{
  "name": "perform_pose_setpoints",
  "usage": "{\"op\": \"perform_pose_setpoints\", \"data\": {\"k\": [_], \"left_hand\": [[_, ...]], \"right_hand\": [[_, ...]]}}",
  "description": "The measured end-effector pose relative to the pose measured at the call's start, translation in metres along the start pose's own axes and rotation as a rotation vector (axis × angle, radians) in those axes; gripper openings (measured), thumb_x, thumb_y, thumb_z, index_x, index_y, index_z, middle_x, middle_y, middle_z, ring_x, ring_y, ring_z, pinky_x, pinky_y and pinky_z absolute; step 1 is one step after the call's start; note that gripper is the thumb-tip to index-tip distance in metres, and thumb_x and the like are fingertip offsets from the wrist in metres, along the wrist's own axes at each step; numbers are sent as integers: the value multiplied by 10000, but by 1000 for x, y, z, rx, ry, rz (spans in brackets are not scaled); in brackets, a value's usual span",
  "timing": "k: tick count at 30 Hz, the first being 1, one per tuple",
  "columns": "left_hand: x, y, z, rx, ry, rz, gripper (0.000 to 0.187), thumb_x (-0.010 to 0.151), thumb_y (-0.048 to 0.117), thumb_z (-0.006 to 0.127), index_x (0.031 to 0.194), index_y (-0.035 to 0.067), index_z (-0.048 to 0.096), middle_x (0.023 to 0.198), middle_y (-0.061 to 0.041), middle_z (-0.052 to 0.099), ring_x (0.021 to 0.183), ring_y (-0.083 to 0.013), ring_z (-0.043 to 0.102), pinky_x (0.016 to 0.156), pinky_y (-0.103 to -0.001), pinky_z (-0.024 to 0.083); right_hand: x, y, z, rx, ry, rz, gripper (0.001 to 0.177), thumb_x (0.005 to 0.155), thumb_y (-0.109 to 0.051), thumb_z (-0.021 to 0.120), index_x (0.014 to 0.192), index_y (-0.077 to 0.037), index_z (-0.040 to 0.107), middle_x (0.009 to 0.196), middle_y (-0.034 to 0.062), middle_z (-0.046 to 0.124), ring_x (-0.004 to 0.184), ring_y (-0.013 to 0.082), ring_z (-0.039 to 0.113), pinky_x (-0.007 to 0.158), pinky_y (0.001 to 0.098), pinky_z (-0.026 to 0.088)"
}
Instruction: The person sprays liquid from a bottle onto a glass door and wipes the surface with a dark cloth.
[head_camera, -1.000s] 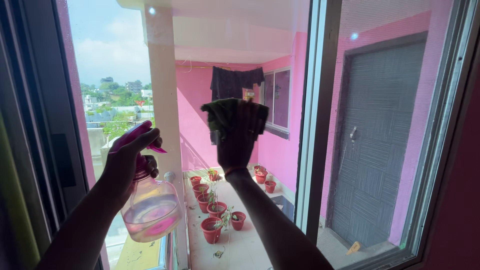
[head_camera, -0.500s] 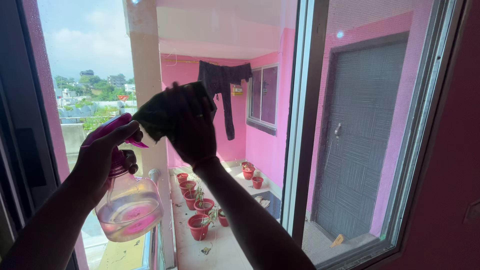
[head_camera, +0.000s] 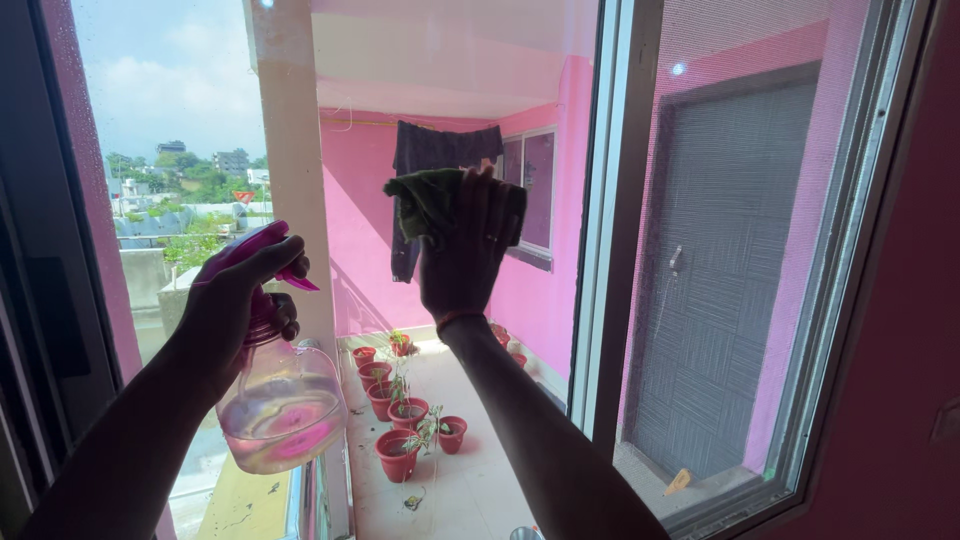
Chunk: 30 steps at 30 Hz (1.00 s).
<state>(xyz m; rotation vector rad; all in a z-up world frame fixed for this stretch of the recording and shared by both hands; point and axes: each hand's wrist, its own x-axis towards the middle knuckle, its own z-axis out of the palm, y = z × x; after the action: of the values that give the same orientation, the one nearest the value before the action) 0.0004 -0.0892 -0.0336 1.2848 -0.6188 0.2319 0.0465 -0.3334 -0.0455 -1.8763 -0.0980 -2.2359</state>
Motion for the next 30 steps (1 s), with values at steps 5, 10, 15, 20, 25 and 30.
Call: {"op": "perform_pose_setpoints", "data": {"k": [5, 10, 15, 20, 25, 30], "left_hand": [[4, 1, 2, -13, 9, 6, 616, 904, 305, 695, 1475, 114, 566, 866, -44, 649, 498, -150, 529, 459, -332, 477], [5, -3, 8, 22, 38, 11, 606, 909, 285, 693, 1467, 105, 544, 894, -41, 657, 631, -138, 646, 485, -326, 480], [6, -1, 22, 26, 24, -7, 577, 914, 304, 690, 1445, 107, 586, 891, -52, 660, 563, -144, 579, 487, -323, 487], [7, -1, 32, 25, 13, -7, 554, 900, 302, 699, 1415, 135, 578, 878, -35, 656, 497, -149, 540, 472, -325, 484], [6, -2, 33, 10, -1, 21, 461, 906, 299, 704, 1315, 112, 603, 851, -37, 646, 484, -139, 541, 455, -318, 481], [5, -5, 32, 8, -25, 31, 434, 904, 293, 703, 1279, 96, 610, 844, -31, 644, 474, -145, 536, 446, -320, 478]], "right_hand": [[-6, -39, 8, 134, -46, -118, 760, 1000, -315, 638, 1638, -66, 308, 1707, 168, 315, 1629, 374, 225, 1352, 525, 208], [-25, -54, -1, 226, -176, -378, 727, 990, -365, 703, 1599, -120, 392, 1665, 94, 376, 1597, 287, 298, 1331, 546, 223], [0, -32, 0, 202, -143, -419, 735, 994, -388, 699, 1612, -146, 385, 1681, 55, 373, 1610, 267, 305, 1357, 533, 236], [14, 17, -8, 143, -129, -293, 858, 903, -362, 730, 1620, -110, 332, 1688, 110, 332, 1600, 320, 277, 1335, 537, 210], [-20, 66, -29, -29, -91, -90, 853, 940, -266, 712, 1645, -61, 276, 1701, 185, 273, 1599, 389, 230, 1326, 514, 203], [-25, 59, -27, -41, -87, -40, 846, 918, -230, 685, 1624, -30, 263, 1684, 206, 257, 1577, 408, 216, 1297, 537, 179]]}}
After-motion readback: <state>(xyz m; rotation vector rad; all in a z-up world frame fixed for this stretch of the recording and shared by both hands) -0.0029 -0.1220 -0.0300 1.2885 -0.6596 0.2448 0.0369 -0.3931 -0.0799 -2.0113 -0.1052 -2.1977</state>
